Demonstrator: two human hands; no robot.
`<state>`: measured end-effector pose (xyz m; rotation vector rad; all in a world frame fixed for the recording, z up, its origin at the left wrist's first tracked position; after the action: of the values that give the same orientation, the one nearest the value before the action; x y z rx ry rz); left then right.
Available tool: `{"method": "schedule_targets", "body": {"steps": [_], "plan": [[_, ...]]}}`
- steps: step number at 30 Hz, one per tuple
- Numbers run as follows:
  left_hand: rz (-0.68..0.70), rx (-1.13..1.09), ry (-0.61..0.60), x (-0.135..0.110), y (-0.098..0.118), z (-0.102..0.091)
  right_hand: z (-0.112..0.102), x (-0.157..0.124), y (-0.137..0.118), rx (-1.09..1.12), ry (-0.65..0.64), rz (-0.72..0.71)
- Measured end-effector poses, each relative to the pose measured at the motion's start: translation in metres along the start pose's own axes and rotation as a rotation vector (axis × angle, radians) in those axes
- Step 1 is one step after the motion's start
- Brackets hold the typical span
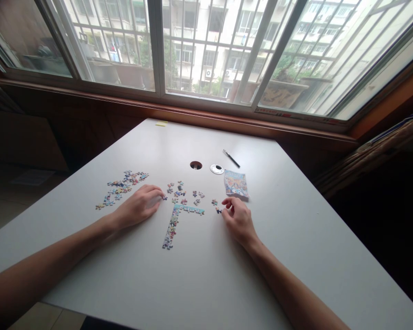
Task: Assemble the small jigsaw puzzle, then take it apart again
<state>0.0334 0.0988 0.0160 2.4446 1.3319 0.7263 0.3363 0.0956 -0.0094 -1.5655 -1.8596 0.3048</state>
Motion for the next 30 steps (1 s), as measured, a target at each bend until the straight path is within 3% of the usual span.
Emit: {"method": "schedule_targets", "body": {"steps": [30], "plan": [[0.010, 0.005, -0.001, 0.0001, 0.0017, -0.0008, 0.0004, -0.0009, 0.0011, 0.006, -0.012, 0.010]]}}
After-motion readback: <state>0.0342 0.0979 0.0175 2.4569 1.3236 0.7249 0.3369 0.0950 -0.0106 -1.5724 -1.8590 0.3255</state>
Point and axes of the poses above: each hand's wrist, its own x-axis towards the middle knuckle, its own z-axis out of the palm, y = z × x, the point moved 10 cm from there along x, towards the middle knuckle, and after that the axes turned 5 degrees about -z, right-handed, at the moved point
